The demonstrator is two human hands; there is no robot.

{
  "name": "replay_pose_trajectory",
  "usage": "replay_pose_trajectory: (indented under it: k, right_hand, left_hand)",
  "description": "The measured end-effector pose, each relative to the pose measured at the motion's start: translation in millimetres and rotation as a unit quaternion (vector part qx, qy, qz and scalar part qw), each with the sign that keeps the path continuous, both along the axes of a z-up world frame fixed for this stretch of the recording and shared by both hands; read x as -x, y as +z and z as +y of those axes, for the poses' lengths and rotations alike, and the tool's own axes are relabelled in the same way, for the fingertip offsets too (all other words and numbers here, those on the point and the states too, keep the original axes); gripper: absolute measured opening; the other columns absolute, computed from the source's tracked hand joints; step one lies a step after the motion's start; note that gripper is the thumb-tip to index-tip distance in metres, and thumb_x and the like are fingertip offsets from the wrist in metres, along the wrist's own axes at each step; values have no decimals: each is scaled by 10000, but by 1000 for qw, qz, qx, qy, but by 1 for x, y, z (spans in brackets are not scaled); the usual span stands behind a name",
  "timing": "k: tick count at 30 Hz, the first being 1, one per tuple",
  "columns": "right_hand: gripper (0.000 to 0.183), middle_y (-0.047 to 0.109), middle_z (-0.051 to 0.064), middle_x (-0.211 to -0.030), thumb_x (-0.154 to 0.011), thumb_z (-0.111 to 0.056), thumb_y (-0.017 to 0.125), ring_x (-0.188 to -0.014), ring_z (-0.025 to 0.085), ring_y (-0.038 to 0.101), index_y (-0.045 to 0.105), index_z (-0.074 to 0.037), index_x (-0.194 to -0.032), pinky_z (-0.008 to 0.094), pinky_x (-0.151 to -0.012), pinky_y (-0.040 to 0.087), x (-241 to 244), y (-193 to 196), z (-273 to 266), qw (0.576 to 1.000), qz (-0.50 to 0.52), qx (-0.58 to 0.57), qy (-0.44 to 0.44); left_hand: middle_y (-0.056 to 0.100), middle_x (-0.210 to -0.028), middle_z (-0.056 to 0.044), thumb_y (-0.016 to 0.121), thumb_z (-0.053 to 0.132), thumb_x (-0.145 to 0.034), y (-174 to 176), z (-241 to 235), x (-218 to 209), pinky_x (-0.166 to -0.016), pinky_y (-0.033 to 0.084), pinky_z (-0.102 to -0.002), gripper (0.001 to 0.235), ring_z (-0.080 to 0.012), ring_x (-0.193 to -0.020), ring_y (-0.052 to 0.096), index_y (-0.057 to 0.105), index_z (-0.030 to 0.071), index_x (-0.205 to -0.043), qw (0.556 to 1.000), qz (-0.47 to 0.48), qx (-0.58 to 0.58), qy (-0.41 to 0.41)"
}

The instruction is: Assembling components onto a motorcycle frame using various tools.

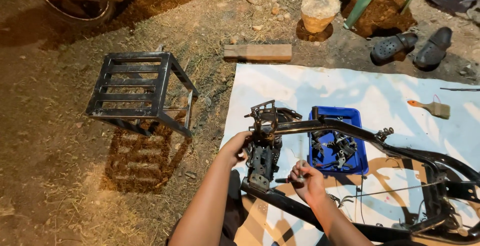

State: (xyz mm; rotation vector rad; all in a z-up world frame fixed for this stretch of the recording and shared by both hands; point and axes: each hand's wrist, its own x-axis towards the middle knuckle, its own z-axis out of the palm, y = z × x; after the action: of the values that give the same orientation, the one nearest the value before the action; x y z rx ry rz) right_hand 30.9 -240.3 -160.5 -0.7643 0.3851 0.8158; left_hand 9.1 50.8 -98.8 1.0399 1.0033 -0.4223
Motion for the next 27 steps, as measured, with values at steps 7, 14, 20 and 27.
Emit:
replay_pose_trajectory:
  k: [7, 14, 20, 27]
  right_hand:
    - [233, 440, 9, -631, -981, -187, 579, -590, 185, 464, 501, -98, -781, 436, -785, 439, -16, -24, 12, 983, -37, -176, 35]
    - [190, 624, -1, -890, -935, -259, 612, -564, 124, 452, 665, -117, -1048, 369, -672, 453, -17, 30, 70, 999, -28, 42, 3]
    - [217, 636, -25, -878, -969, -270, 633, -587, 93, 444, 676, -115, -1115, 246, -565, 349, -32, 12, 91, 1000, -26, 4, 8]
    - [187, 558, -44, -738, -964, -293, 635, -543, 88, 378, 674, -127, -1041, 237, -588, 365, -31, 29, 94, 999, 32, -13, 29]
  left_hand:
    - [525, -621, 35, 619, 389, -868, -17, -9, -7, -440, 256, -289, 256, -114, -505, 393, 643, 168, -741, 990, -19, 106, 87]
    - [497, -700, 32, 673, 483, -813, -60, -8, -11, -512, 297, -289, 331, -116, -598, 340, 620, 164, -745, 993, 16, 50, 108]
    - [590, -869, -78, 624, 482, -774, -43, -14, -16, -646, 436, -382, 390, -225, -719, 471, 627, 106, -881, 990, 18, 68, 124]
    - [578, -915, -93, 637, 474, -794, -68, -8, -20, -708, 485, -438, 429, -258, -784, 512, 590, 69, -929, 984, 24, 113, 135]
